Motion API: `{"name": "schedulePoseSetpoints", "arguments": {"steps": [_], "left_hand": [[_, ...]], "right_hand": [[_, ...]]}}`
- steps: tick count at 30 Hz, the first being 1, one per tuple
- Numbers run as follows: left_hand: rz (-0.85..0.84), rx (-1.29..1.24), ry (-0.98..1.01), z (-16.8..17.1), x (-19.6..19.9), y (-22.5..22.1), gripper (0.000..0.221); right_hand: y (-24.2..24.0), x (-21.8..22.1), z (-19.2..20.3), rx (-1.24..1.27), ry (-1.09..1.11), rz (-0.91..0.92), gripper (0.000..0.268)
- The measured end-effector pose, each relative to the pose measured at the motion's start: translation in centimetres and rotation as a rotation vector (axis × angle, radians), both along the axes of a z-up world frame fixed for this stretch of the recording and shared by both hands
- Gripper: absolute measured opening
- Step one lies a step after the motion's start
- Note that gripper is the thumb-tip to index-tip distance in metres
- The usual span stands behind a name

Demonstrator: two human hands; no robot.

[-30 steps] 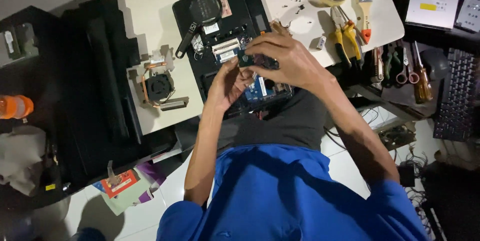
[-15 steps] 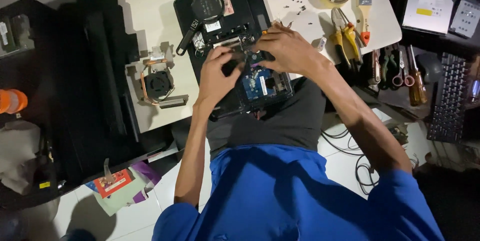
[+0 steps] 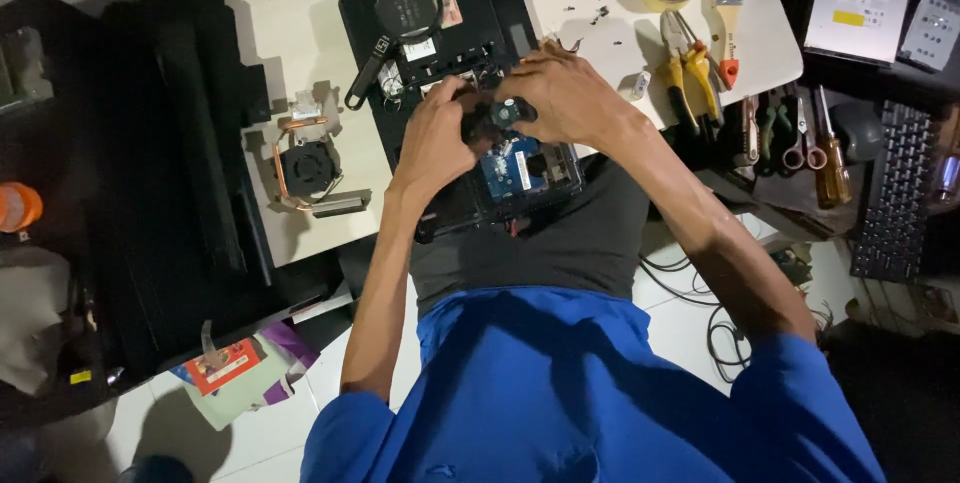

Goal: Inspecting a CPU with a magnifying glass and installing it into a laptop motherboard socket.

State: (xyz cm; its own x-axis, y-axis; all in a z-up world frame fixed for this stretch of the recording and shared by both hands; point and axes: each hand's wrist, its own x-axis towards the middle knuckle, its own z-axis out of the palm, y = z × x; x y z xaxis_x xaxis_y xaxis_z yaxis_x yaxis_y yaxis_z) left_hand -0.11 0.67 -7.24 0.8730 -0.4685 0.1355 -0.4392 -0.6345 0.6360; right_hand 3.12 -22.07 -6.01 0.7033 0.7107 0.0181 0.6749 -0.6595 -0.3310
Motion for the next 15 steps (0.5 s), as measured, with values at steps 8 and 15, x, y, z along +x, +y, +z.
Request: {"name": "schedulePoseSetpoints", "arguments": {"steps": [8, 15], "left_hand": [[-0.012, 0.047, -0.009, 0.0, 0.3, 0.0, 0.030], [-0.015, 0.067, 0.004, -0.4, 0.4, 0.1, 0.033]], "right_hand": [[0.9, 0.2, 0.8, -0.047, 0.118, -0.062, 0.040], [1.6, 0.3, 0.3, -0.138, 0.111, -0.080, 0.042]]}}
